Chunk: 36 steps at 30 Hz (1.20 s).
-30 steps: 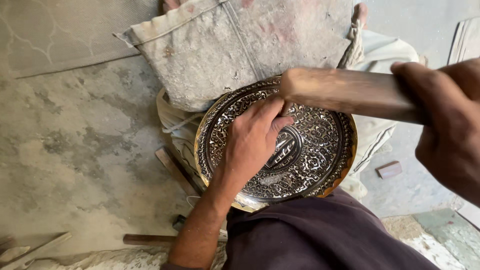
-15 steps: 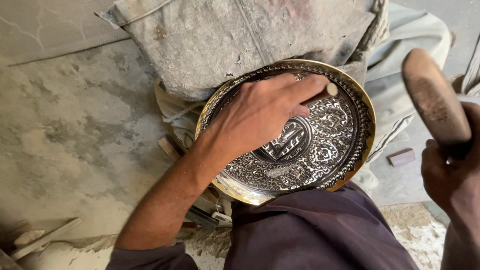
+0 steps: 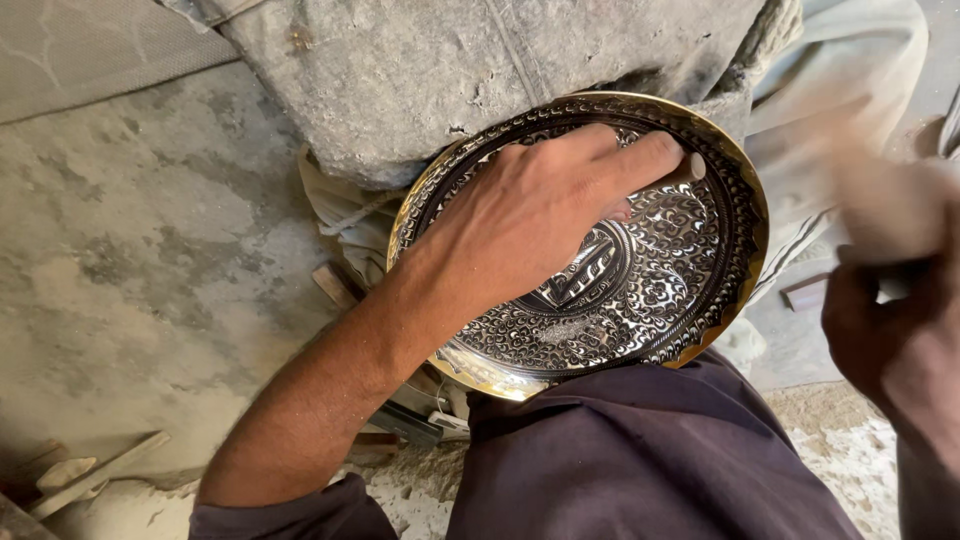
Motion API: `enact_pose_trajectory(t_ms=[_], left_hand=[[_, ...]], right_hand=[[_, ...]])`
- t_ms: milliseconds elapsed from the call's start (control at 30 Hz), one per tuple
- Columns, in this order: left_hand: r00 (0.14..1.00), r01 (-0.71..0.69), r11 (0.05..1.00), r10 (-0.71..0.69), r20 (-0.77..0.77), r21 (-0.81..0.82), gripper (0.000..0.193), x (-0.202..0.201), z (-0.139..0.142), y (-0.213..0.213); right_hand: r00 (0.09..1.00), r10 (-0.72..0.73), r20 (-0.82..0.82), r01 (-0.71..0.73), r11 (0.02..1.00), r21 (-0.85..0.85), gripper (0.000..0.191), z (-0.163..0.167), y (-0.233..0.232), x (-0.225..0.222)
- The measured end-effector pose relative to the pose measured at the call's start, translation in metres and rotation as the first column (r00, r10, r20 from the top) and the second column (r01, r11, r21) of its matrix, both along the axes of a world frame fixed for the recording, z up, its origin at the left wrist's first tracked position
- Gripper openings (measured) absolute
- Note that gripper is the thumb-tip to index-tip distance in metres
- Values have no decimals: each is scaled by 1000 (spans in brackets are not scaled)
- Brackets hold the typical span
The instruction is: The person sits on the floor with an engraved brass tray resting on their lap. They hold a small punch against the tray's central raised design and repeatedly strike it with a wooden mallet, repositioning the punch around the motif to work the metal relief.
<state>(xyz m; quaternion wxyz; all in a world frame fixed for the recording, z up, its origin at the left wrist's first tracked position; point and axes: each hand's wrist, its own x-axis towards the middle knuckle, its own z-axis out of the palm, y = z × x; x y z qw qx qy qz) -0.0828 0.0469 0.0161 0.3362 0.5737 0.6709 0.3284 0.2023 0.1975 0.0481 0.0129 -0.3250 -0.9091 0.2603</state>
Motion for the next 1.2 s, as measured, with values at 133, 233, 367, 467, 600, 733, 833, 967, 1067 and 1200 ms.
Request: enact_pose_trajectory(t_ms=[133,233,367,467,600,733,833,967,1067,1200], left_hand=[[1000,-9,1000,9,-3,14,37,4,-4,0],[1000,-22,999,23,-17,23,36,5,-7,-3],[991,-112,991,106,77,76,37,6,-9,-14],[986,-164,986,163,31,18,32,10,-13,-20],[938,-346,937,343,57,47,30,20,-17,-30],[859,-512,854,511,44,93,24,32,-11,-47],[756,-653,755,646,101,58,25,45,-6,-50],[535,-826,560,815,222,-66,23,65,-9,-50],[544,-839,535,830,121,99,25,78,-17,-54],[500,-858,494,866,6,136,24,84,-33,-59]], right_hand=[[997,71,44,-72,997,30,36,9,3,-10],[992,105,64,-108,993,44,35,14,6,-24],[973,210,95,-219,972,86,39,20,18,-51],[950,295,106,-307,943,126,45,28,27,-71],[918,384,100,-396,900,183,54,39,29,-91],[897,429,111,-443,872,207,54,44,30,-110],[882,451,134,-471,853,227,54,45,33,-120],[881,455,132,-473,854,218,54,46,42,-126],[873,466,142,-487,846,217,55,47,45,-129],[839,513,182,-545,797,261,55,49,39,-142]])
